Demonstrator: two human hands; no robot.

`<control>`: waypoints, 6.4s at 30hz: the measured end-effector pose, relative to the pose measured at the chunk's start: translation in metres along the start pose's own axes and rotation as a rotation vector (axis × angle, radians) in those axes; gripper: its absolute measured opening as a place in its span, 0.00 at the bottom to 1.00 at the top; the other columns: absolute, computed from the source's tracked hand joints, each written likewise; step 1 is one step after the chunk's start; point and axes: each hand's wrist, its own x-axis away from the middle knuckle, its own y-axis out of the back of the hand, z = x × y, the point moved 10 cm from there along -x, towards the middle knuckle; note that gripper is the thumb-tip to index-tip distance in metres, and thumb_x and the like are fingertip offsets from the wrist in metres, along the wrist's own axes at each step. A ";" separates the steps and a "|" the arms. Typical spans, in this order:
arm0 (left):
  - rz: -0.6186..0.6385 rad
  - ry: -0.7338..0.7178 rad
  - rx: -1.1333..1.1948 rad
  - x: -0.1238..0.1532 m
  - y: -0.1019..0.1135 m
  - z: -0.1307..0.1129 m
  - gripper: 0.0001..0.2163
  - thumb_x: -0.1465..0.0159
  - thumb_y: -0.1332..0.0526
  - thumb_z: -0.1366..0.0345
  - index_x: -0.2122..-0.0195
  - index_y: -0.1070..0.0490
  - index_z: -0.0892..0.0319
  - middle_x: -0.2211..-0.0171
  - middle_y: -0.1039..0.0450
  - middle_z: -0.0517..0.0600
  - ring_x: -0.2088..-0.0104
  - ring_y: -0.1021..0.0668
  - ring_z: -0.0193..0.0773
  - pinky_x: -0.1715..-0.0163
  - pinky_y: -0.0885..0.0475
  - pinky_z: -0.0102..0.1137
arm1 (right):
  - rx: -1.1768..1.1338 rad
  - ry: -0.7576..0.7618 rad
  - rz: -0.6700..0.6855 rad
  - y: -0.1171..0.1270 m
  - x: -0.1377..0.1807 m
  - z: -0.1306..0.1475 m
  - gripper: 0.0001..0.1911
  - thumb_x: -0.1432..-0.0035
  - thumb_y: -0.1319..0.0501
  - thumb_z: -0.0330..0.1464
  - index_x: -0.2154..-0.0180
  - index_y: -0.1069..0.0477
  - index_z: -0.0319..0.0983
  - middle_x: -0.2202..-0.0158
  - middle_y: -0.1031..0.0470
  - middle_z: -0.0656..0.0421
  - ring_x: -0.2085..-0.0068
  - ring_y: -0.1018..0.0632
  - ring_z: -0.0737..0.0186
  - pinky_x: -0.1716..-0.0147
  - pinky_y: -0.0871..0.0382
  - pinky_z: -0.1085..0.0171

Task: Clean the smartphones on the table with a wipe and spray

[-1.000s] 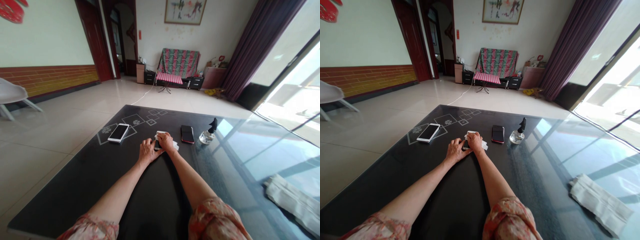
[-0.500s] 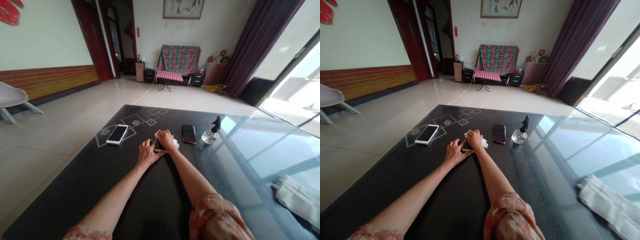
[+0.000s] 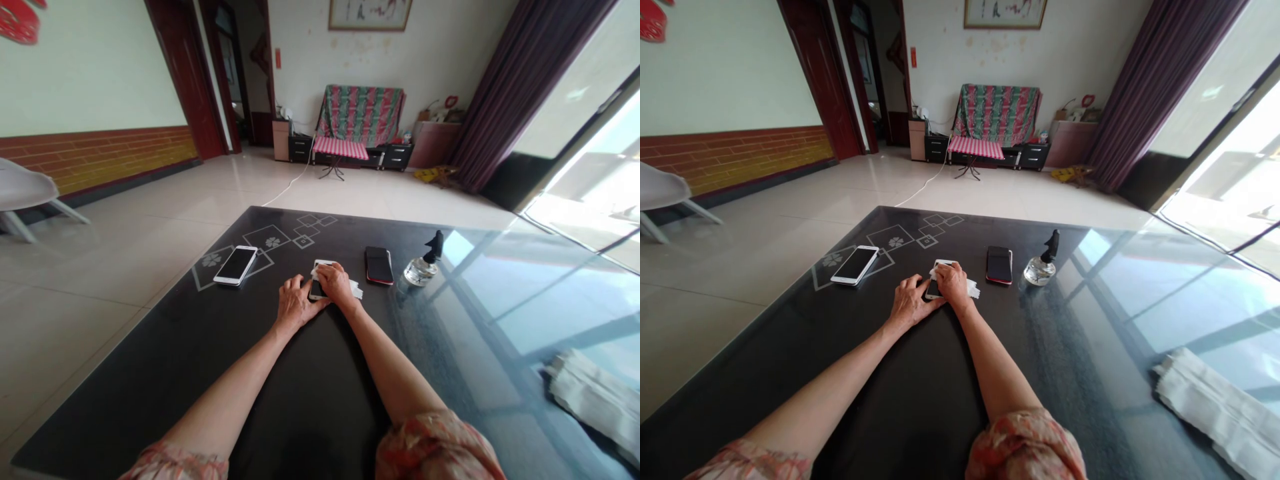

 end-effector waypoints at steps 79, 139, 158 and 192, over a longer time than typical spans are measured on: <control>0.028 0.027 0.053 0.002 0.003 -0.002 0.28 0.43 0.38 0.42 0.46 0.30 0.51 0.46 0.34 0.56 0.48 0.32 0.53 0.50 0.36 0.43 | 0.004 -0.023 -0.132 0.034 0.053 -0.016 0.14 0.38 0.46 0.29 0.66 0.21 0.42 0.56 0.20 0.57 0.56 0.22 0.60 0.48 0.35 0.63; 0.025 0.043 0.222 -0.001 -0.003 0.009 0.14 0.40 0.38 0.57 0.56 0.21 0.53 0.47 0.28 0.52 0.46 0.30 0.50 0.47 0.35 0.43 | 0.174 -0.060 0.062 0.014 0.024 0.019 0.14 0.36 0.47 0.31 0.64 0.22 0.46 0.55 0.22 0.62 0.55 0.27 0.61 0.57 0.37 0.67; 0.041 0.057 0.220 -0.003 -0.007 0.012 0.13 0.42 0.35 0.56 0.56 0.21 0.51 0.47 0.28 0.51 0.45 0.31 0.49 0.45 0.36 0.43 | 0.163 -0.125 0.114 0.000 -0.027 0.004 0.13 0.36 0.46 0.34 0.66 0.23 0.44 0.61 0.21 0.59 0.54 0.27 0.60 0.57 0.40 0.66; 0.035 0.052 0.204 -0.004 -0.004 0.011 0.13 0.41 0.36 0.55 0.57 0.21 0.51 0.47 0.28 0.50 0.47 0.30 0.48 0.47 0.35 0.42 | 0.094 -0.028 0.119 0.000 0.007 0.011 0.13 0.36 0.46 0.31 0.64 0.22 0.44 0.59 0.21 0.59 0.55 0.26 0.61 0.54 0.38 0.68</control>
